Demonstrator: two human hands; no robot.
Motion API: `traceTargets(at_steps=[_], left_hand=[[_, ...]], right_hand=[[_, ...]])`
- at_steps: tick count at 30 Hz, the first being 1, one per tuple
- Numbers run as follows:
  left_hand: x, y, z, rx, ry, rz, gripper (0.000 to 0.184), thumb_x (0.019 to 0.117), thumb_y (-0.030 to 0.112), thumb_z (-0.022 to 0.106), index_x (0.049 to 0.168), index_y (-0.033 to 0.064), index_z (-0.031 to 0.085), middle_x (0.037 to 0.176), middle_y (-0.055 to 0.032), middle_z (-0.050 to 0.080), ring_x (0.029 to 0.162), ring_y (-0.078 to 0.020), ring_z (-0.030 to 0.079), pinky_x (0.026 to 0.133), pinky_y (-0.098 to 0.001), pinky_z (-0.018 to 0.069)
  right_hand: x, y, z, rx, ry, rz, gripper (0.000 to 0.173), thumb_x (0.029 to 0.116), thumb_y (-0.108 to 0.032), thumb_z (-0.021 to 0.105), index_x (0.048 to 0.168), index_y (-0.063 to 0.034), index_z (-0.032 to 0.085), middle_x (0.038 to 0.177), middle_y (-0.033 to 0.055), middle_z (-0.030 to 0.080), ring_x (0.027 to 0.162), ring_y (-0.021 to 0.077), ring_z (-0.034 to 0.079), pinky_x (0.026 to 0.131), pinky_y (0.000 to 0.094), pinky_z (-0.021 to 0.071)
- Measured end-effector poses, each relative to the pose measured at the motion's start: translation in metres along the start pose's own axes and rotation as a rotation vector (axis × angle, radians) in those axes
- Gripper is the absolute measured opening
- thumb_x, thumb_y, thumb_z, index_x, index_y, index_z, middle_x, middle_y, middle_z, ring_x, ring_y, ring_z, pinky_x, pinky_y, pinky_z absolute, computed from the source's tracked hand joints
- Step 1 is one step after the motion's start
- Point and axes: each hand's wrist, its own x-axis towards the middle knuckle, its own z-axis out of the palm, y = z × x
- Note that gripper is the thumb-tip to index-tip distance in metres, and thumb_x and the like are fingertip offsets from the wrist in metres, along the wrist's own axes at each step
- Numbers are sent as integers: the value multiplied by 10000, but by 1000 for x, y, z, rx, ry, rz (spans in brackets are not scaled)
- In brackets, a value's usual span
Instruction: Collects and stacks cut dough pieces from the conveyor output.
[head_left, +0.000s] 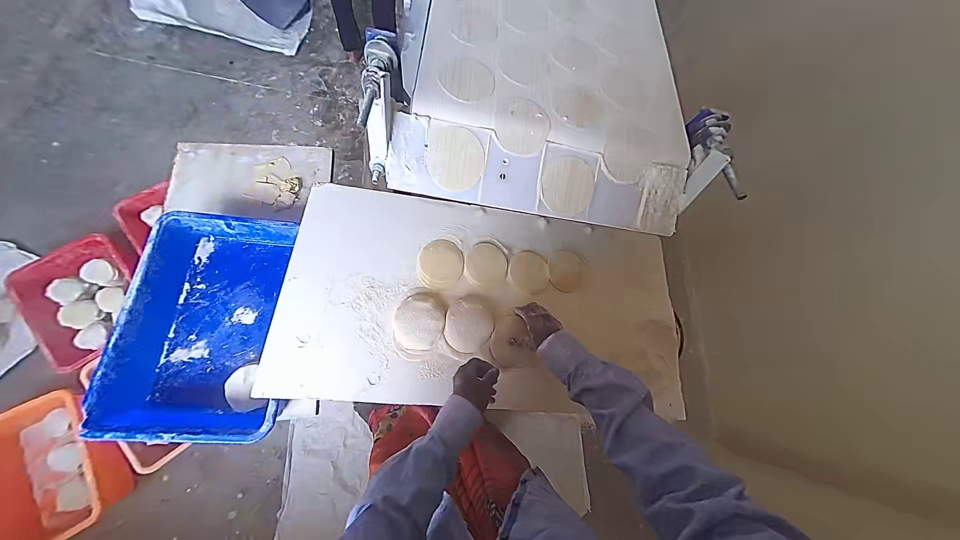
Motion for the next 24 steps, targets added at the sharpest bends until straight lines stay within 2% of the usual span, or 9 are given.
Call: traceTargets(at_steps=[2, 4, 9, 12, 14, 17, 21, 23, 24], left_hand=[[19, 3, 20, 143, 63, -21, 321, 1047, 135, 561, 1305, -55, 573, 1241, -260, 633, 1004, -342, 700, 907, -480, 575], [26, 5, 28, 208, 128, -43, 316, 1036, 104, 554, 1312, -49, 573, 1269, -264, 625, 1051, -352, 699, 932, -484, 576], [18, -13, 23, 171, 254, -35, 290, 1042, 107, 549, 1297, -28, 574, 1185, -248, 653, 900, -335, 719, 810, -480, 603], [5, -34, 8, 105, 351, 14, 314, 1036, 107, 566, 1319, -31, 556, 1133, -228, 678, 874, -321, 713, 798, -477, 594], [-8, -44, 1, -5, 428, 62, 281, 1036, 69, 557, 1294, -46, 563, 1050, -211, 683, 793, -280, 698, 739, -439, 590], [-19, -52, -7, -190, 502, 185, 238, 1054, 73, 534, 1228, -78, 590, 996, -205, 680, 765, -232, 682, 726, -387, 582], [-13, -51, -10, -460, 440, 449, 389, 1100, 166, 349, 1227, -137, 557, 979, -193, 699, 856, -194, 698, 844, -359, 579], [-16, -27, -11, -714, 280, 390, 604, 1132, 328, 139, 1359, -101, 498, 1174, -217, 657, 1027, -233, 660, 941, -394, 531], [-20, -14, -9, -881, 171, 356, 719, 1106, 456, 53, 1410, -49, 466, 1257, -200, 629, 1110, -247, 631, 964, -425, 517]], right_hand=[[0, -3, 0, -8, -24, 8, 768, 885, -352, 814, 1511, -49, 490, 1522, 235, 472, 1432, 394, 437, 1169, 534, 376], [-2, -7, -7, 14, -63, 54, 760, 853, -360, 840, 1466, -45, 521, 1460, 233, 539, 1374, 394, 510, 1123, 563, 421], [10, 0, -9, 16, -181, 30, 746, 823, -430, 857, 1383, -15, 590, 1396, 249, 589, 1341, 385, 544, 1120, 569, 414], [-15, -10, -9, -12, -128, -37, 750, 849, -374, 840, 1436, -20, 535, 1412, 242, 579, 1351, 389, 534, 1122, 565, 414], [-33, -15, -5, -17, -58, -123, 672, 861, -319, 825, 1402, -25, 555, 1328, 253, 628, 1273, 408, 590, 1078, 566, 447], [-62, -28, -9, -54, -75, -203, 613, 926, -289, 758, 1449, -62, 533, 1347, 244, 626, 1277, 415, 587, 1099, 560, 425], [-109, -48, -29, 15, -2, -304, 563, 945, -285, 738, 1423, -38, 571, 1308, 239, 656, 1242, 395, 618, 1086, 541, 437], [-124, -47, -34, 280, 155, -414, 544, 859, -222, 815, 1308, 34, 645, 1191, 251, 703, 1133, 365, 677, 1033, 510, 485], [-124, -45, -33, 448, 218, -458, 542, 806, -191, 849, 1255, 52, 667, 1124, 234, 723, 1058, 315, 705, 985, 466, 528]])
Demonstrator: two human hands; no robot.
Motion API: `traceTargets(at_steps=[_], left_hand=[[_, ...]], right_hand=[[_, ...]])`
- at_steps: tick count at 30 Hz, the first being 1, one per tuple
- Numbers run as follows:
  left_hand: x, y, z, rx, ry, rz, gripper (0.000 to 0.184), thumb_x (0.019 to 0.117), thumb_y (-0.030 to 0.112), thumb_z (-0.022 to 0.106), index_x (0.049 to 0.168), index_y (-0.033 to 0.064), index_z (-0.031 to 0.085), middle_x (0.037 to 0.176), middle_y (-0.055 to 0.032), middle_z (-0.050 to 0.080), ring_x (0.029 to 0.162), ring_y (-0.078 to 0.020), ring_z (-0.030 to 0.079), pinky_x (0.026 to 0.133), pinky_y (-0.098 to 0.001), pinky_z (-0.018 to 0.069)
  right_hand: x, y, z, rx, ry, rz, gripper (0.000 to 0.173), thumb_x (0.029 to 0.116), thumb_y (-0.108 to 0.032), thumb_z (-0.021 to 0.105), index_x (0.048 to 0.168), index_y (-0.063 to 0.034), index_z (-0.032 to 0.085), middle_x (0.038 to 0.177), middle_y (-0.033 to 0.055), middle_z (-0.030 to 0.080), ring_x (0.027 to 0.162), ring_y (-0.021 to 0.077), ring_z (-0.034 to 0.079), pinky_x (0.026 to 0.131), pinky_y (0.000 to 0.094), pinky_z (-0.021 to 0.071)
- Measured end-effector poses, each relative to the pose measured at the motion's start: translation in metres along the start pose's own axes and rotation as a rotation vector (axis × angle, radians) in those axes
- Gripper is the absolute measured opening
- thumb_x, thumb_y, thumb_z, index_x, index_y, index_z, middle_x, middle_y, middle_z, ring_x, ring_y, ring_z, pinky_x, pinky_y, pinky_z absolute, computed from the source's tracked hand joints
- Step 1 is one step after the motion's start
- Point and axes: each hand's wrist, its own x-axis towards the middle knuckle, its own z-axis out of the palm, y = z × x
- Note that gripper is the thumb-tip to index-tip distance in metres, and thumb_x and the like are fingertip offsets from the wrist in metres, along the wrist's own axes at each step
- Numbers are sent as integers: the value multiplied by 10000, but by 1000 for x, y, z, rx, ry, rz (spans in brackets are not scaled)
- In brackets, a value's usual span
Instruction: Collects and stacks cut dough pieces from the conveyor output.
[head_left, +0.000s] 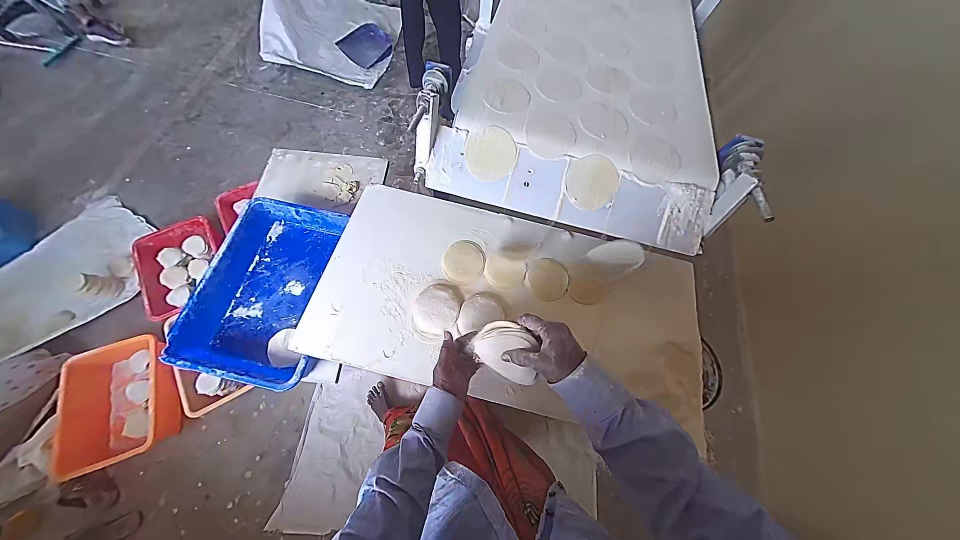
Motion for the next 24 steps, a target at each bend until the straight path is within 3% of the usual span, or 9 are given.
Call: traceTargets(at_steps=[3, 5, 7, 10, 13, 15, 19, 22, 24], left_hand=[[-4, 9, 24, -445, -150, -129, 892, 977, 757, 86, 1390, 93, 515, 1202, -152, 689, 1108, -278, 673, 919, -499, 563], [-9, 12, 34, -463, -195, -151, 908, 974, 761, 114, 1418, 64, 490, 1218, -184, 674, 1111, -305, 669, 926, -509, 560], [-18, 19, 42, -274, -143, -126, 749, 1075, 577, 121, 1422, 4, 455, 1213, -189, 651, 1090, -273, 658, 929, -461, 554], [-23, 30, 43, 140, -95, -18, 336, 1092, 184, 397, 1295, -51, 525, 1038, -142, 670, 904, -176, 684, 833, -357, 586], [-25, 50, 38, 429, -175, 23, 333, 998, 49, 565, 1307, -69, 528, 1073, -157, 652, 896, -157, 672, 842, -339, 579], [-29, 67, 40, 422, -226, -7, 340, 980, 21, 571, 1311, -48, 538, 1066, -135, 651, 884, -143, 668, 830, -327, 579], [-33, 93, 16, 204, -283, -99, 399, 945, 1, 517, 1343, -24, 510, 1056, -111, 663, 880, -151, 677, 822, -352, 587], [-30, 113, -43, 66, -231, -65, 431, 910, -56, 476, 1337, -8, 522, 1100, -116, 648, 912, -152, 655, 844, -351, 566], [-28, 130, -87, 15, -184, -23, 523, 844, -77, 454, 1357, 5, 513, 1140, -126, 643, 932, -164, 655, 840, -362, 567]], right_hand=[[9, 20, -2, 345, 35, 6, 554, 786, -125, 839, 1268, 43, 625, 1102, 156, 720, 986, 153, 709, 914, 320, 581], [15, 34, 0, 356, 32, 37, 588, 832, -126, 820, 1341, 51, 585, 1193, 200, 693, 1067, 200, 691, 973, 358, 555], [14, 42, 5, 286, 28, 65, 555, 903, -193, 762, 1376, 26, 572, 1279, 223, 657, 1173, 257, 654, 1041, 417, 512], [7, 34, 12, 261, -19, 117, 522, 1058, -337, 530, 1439, 20, 530, 1397, 257, 587, 1311, 308, 568, 1118, 457, 432], [9, 31, 24, 542, -42, 278, 575, 1111, -422, 215, 1433, -49, 511, 1230, 176, 664, 1036, 231, 685, 825, 384, 578], [18, 27, 33, 806, 48, 440, 700, 1107, -502, 76, 1377, -40, 528, 1116, 159, 700, 938, 211, 701, 768, 380, 577], [38, -9, 57, 997, 263, 402, 520, 1147, -335, 152, 1550, -56, 327, 1397, 58, 561, 1213, 8, 550, 1006, 208, 475], [65, -44, 100, 1139, 115, 330, 518, 1125, -443, 223, 1480, -138, 447, 1262, 14, 673, 1112, 52, 661, 920, 280, 582], [84, -81, 126, 1115, -42, 377, 355, 1128, -307, 332, 1278, -103, 581, 1041, 16, 731, 946, 78, 713, 819, 278, 613]])
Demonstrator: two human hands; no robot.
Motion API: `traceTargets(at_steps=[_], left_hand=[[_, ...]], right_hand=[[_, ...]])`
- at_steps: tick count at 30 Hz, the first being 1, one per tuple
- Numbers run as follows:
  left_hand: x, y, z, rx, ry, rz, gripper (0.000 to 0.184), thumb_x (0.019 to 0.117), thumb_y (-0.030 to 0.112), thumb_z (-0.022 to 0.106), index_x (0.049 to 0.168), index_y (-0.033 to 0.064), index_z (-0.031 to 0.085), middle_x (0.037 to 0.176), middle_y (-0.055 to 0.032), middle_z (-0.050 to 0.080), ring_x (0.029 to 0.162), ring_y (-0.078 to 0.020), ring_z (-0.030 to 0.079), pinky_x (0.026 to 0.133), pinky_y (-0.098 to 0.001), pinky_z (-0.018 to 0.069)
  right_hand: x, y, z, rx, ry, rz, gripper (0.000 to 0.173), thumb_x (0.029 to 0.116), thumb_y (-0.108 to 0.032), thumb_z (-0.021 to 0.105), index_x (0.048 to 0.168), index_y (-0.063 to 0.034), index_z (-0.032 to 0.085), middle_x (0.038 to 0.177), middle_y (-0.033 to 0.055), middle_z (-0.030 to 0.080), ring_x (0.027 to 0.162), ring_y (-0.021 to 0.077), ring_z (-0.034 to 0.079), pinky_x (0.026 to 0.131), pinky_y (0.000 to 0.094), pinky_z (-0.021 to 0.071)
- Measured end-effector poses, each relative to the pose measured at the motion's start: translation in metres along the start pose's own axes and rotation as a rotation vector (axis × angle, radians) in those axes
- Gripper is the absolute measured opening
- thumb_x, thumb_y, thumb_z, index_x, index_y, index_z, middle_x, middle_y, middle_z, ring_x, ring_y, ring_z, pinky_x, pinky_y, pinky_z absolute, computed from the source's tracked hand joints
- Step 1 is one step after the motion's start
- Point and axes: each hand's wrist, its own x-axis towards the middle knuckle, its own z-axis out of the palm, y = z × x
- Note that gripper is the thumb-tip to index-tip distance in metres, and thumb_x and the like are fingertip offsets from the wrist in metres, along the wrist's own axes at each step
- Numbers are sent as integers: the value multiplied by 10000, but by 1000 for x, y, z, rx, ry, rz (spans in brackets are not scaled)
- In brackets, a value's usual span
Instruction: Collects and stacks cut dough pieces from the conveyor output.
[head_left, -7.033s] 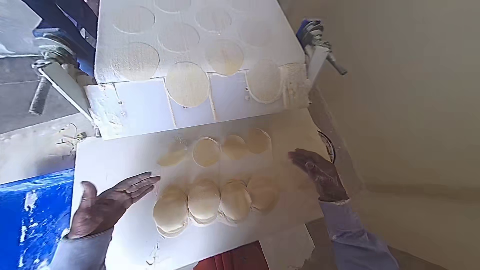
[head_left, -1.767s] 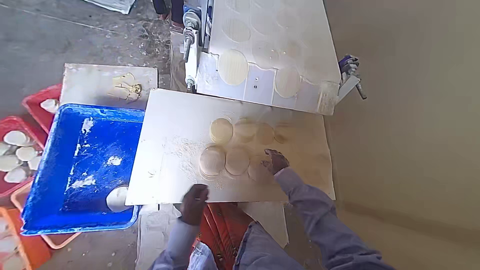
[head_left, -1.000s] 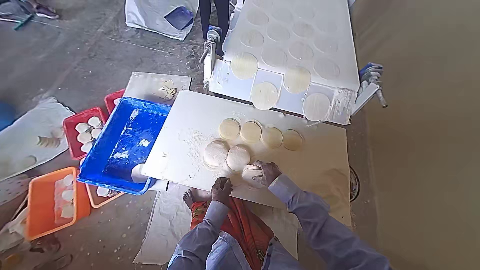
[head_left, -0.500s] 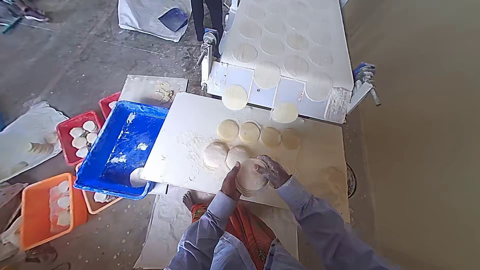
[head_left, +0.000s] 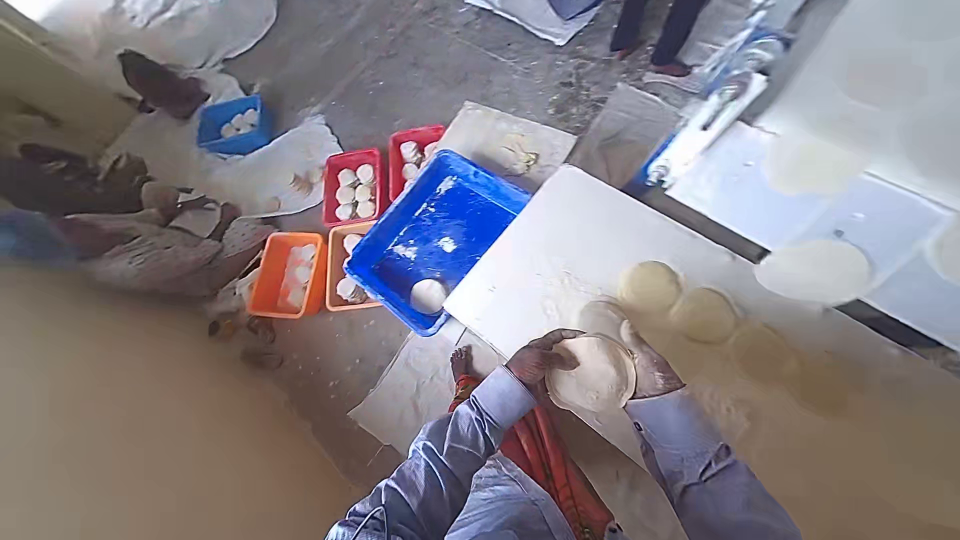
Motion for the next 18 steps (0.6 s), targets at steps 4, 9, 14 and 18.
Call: traceTargets(at_steps=[4, 9, 14, 18], left_hand=[[-20, 46, -79, -39, 226, 133, 564, 807, -68, 454, 1366, -7, 493, 1107, -125, 641, 893, -160, 642, 792, -347, 559], [-34, 100, -179, -126, 627, 209, 268, 909, -40, 501, 1173, -33, 549, 945, -117, 630, 821, -177, 630, 769, -354, 559], [-17, 117, -282, 16, 834, 18, 366, 1003, 27, 567, 1362, -29, 526, 1193, -240, 619, 1009, -294, 620, 870, -473, 537], [17, 104, -338, 320, 817, -203, 488, 942, 22, 694, 1401, -15, 532, 1387, -279, 551, 1265, -380, 566, 1040, -536, 483]], right_hand=[[49, 18, 92, -375, -288, 188, 146, 955, 19, 595, 1090, -14, 636, 891, 45, 725, 803, 95, 709, 762, 268, 605], [118, 66, 216, -793, -460, 88, 389, 894, 31, 717, 1264, 76, 610, 1131, 198, 690, 1005, 212, 677, 952, 383, 548], [196, 126, 288, -1164, -468, 156, 531, 930, -75, 751, 1378, 118, 542, 1387, 328, 570, 1325, 412, 550, 1158, 521, 393], [228, 163, 311, -1562, -438, 310, 536, 1045, -261, 608, 1445, 77, 496, 1483, 272, 516, 1419, 366, 474, 1196, 488, 340]])
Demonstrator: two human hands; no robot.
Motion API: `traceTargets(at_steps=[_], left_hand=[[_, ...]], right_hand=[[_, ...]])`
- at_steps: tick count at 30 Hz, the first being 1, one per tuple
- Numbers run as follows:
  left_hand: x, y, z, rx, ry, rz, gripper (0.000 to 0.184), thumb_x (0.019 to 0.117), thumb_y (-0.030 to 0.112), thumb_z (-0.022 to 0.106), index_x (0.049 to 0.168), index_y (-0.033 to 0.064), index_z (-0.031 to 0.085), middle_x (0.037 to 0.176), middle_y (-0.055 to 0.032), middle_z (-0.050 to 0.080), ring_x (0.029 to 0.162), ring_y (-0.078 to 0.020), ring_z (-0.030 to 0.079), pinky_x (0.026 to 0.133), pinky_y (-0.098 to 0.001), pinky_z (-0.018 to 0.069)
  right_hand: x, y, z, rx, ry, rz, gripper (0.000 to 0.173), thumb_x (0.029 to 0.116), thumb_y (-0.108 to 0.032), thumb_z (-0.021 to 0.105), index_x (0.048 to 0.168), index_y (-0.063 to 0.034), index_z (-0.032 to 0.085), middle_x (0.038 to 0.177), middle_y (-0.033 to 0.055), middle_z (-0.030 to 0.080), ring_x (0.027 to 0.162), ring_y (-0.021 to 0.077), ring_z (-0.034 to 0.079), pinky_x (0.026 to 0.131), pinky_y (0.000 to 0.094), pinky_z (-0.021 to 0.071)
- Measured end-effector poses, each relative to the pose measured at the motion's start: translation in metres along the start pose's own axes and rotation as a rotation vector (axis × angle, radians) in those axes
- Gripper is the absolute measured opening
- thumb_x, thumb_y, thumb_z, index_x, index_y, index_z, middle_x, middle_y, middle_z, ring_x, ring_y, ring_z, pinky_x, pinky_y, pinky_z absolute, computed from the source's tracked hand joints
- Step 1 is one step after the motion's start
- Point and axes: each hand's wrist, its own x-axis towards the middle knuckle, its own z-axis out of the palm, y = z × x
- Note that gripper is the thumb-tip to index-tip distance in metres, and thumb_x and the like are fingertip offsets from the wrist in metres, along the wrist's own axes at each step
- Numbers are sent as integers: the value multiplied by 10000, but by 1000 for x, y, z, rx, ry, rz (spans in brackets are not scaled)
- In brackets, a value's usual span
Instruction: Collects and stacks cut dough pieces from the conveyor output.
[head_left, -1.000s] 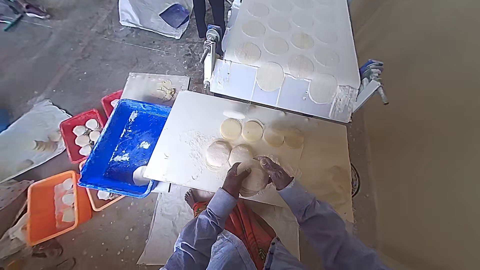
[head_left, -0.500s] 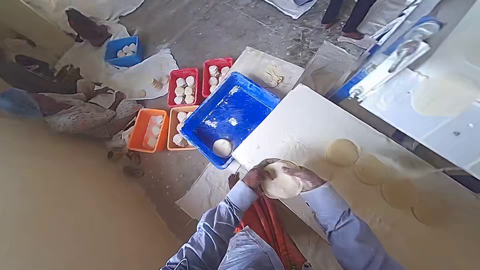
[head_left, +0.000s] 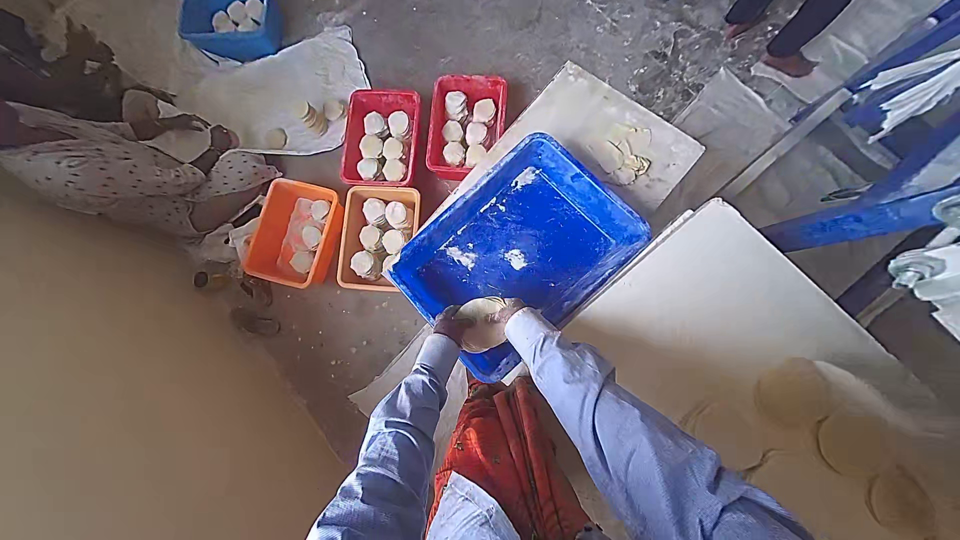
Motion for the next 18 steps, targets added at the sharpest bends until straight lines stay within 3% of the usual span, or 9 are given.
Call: traceTargets(at_steps=[2, 3, 5, 8, 11, 14, 16, 18], left_hand=[[10, 7, 5, 158, -17, -45, 530, 915, 25, 722, 1411, 15, 538, 1409, -263, 548, 1298, -380, 556, 1052, -545, 487], [11, 15, 7, 266, -29, -57, 538, 912, 28, 721, 1418, 17, 538, 1427, -256, 537, 1328, -370, 536, 1080, -534, 465], [16, 27, 11, 533, -57, -58, 528, 915, 61, 714, 1414, 10, 550, 1458, -238, 529, 1389, -348, 487, 1153, -504, 386], [25, 40, 17, 822, -87, -85, 463, 952, 122, 674, 1391, 17, 573, 1469, -211, 536, 1402, -337, 484, 1163, -504, 377], [29, 45, 18, 909, -87, -105, 492, 939, 139, 696, 1391, 0, 559, 1483, -219, 517, 1408, -333, 479, 1159, -489, 388], [26, 43, 9, 922, 26, -87, 508, 950, 168, 691, 1416, 23, 548, 1480, -228, 518, 1400, -364, 484, 1148, -520, 400], [12, 42, 4, 877, 139, -1, 473, 959, 188, 688, 1394, 37, 578, 1443, -238, 552, 1370, -390, 510, 1142, -552, 404], [-13, 45, 6, 837, 170, 130, 433, 994, 190, 649, 1376, -4, 587, 1403, -247, 584, 1336, -387, 544, 1141, -538, 405]], right_hand=[[-12, -23, -7, -129, -103, 68, 477, 1107, -237, 453, 1508, 22, 451, 1574, 198, 452, 1483, 301, 405, 1229, 441, 282], [-20, -31, -15, -67, -143, 143, 471, 1115, -179, 437, 1540, 20, 399, 1620, 196, 385, 1519, 307, 348, 1243, 449, 255], [2, -13, -6, 94, 3, 182, 435, 1024, -87, 597, 1416, 85, 519, 1493, 270, 508, 1419, 364, 480, 1166, 495, 377], [20, -9, -6, 42, 5, 253, 516, 923, -68, 731, 1380, 80, 541, 1445, 268, 546, 1376, 353, 526, 1124, 506, 423], [4, -21, -16, -115, -18, 284, 571, 966, -88, 663, 1479, 42, 451, 1511, 232, 501, 1425, 325, 484, 1151, 488, 399], [-13, -22, -18, -208, 105, 150, 508, 1033, -81, 529, 1517, 10, 401, 1485, 250, 520, 1383, 380, 524, 1107, 530, 453], [-31, -11, -17, -58, 227, -17, 499, 1041, -207, 543, 1513, -59, 482, 1492, 201, 540, 1395, 360, 508, 1151, 542, 411], [-72, 3, -24, 38, 292, -164, 517, 973, -217, 605, 1473, -102, 548, 1444, 163, 594, 1345, 332, 556, 1117, 541, 441]])
